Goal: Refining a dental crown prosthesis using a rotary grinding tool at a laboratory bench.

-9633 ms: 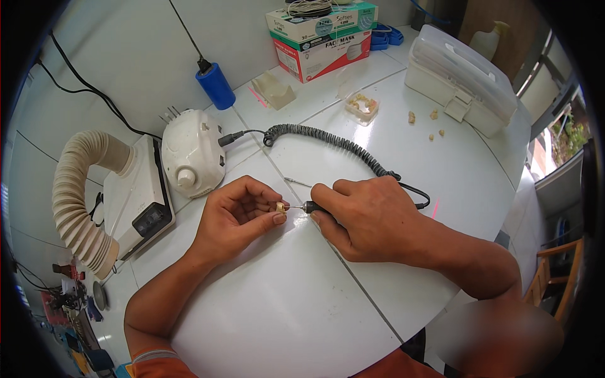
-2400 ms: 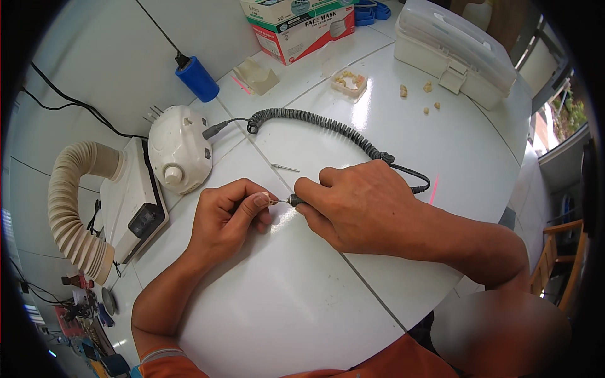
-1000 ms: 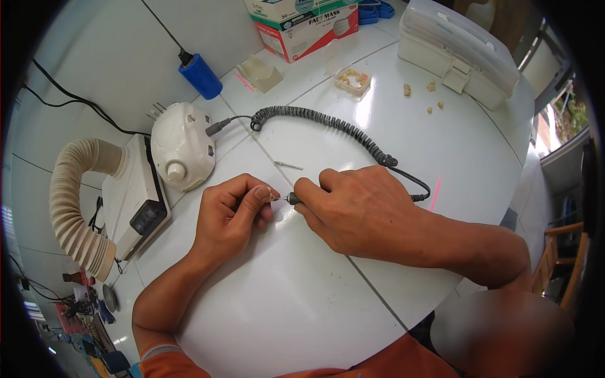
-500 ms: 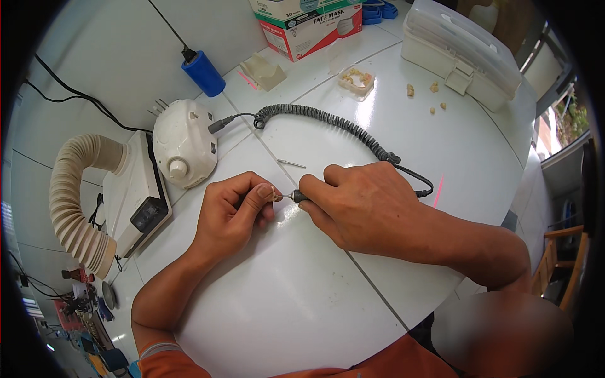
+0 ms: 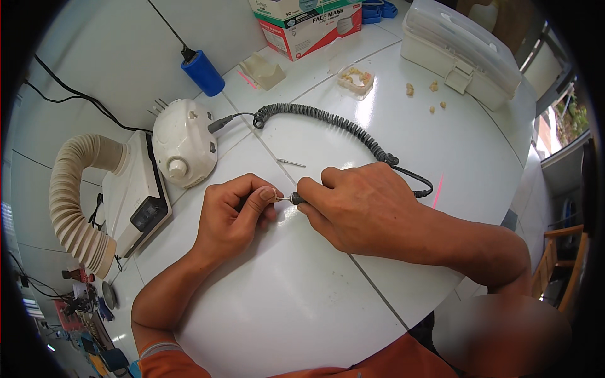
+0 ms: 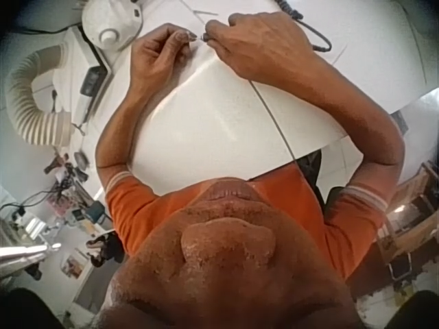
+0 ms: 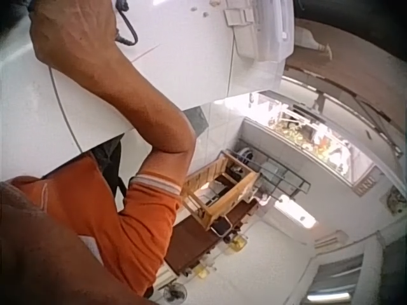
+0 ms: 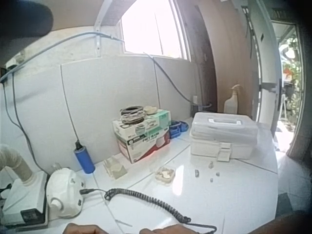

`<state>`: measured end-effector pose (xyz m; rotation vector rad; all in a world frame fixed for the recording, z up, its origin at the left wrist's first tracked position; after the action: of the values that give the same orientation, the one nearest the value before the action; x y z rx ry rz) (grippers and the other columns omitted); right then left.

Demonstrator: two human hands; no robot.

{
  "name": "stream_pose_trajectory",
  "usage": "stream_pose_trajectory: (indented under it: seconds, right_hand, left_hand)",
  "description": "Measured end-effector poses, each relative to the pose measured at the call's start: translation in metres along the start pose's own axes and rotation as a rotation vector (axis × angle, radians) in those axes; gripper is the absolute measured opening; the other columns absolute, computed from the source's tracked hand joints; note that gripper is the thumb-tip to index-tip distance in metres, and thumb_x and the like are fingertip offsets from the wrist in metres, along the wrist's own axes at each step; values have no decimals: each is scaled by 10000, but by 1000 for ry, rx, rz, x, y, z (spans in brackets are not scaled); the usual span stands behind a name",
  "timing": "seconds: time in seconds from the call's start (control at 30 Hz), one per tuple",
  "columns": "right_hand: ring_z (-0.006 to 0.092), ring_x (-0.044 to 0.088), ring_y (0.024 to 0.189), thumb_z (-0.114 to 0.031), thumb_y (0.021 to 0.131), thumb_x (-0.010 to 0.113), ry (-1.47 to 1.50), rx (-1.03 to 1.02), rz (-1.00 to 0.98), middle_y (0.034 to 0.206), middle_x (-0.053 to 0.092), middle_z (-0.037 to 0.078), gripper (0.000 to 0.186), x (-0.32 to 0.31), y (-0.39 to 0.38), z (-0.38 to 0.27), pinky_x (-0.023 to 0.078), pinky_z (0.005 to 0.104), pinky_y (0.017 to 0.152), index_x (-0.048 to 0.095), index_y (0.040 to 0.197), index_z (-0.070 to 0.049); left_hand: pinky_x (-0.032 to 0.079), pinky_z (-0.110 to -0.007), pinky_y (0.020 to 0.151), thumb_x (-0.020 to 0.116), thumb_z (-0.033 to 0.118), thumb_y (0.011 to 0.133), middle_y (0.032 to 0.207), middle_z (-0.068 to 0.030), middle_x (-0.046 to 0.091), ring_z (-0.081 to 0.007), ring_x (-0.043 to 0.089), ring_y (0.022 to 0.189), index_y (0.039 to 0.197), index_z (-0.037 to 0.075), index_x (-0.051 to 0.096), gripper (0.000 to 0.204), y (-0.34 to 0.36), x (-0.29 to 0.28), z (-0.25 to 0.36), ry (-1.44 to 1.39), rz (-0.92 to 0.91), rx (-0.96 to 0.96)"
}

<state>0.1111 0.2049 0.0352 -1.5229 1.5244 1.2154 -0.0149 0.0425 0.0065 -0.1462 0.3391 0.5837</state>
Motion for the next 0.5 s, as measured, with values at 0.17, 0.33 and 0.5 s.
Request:
stream_pose_trajectory:
  seconds: [0.17, 0.33, 0.5]
  right_hand:
    - [347, 728, 629, -239, 1057, 664, 25, 9, 20, 757, 706, 167, 226, -1, 0, 1, 535, 471, 544, 688, 972, -31]
    - [347, 724, 622, -242, 1054, 666, 28, 21, -3, 754, 707, 169, 227, -1, 0, 1, 532, 471, 540, 689, 973, -31]
    - [367, 709, 599, -246, 1047, 665, 13, 12, 13, 728, 700, 151, 224, 0, -1, 1, 535, 482, 545, 693, 980, -34]
  left_hand:
    - [460, -239, 598, 636, 150, 1148, 751, -10, 701, -48, 580, 662, 1042, -18, 773, 241, 0, -1, -1, 12, 28, 40]
    - [457, -239, 597, 635, 146, 1147, 757, -7, 704, -47, 581, 666, 1041, -15, 773, 237, 0, 0, -2, 13, 36, 31]
    - [465, -240, 604, 637, 148, 1146, 759, -7, 701, -51, 590, 672, 1037, -17, 770, 238, -1, -1, -1, 4, 42, 29]
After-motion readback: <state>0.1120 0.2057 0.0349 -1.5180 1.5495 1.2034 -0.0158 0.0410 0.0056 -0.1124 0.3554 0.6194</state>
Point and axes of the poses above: each hand's wrist, its own y-axis towards the middle knuckle, its own x-axis out of the palm, z = x × y, the point moved 5 cm from there along y, towards the middle knuckle
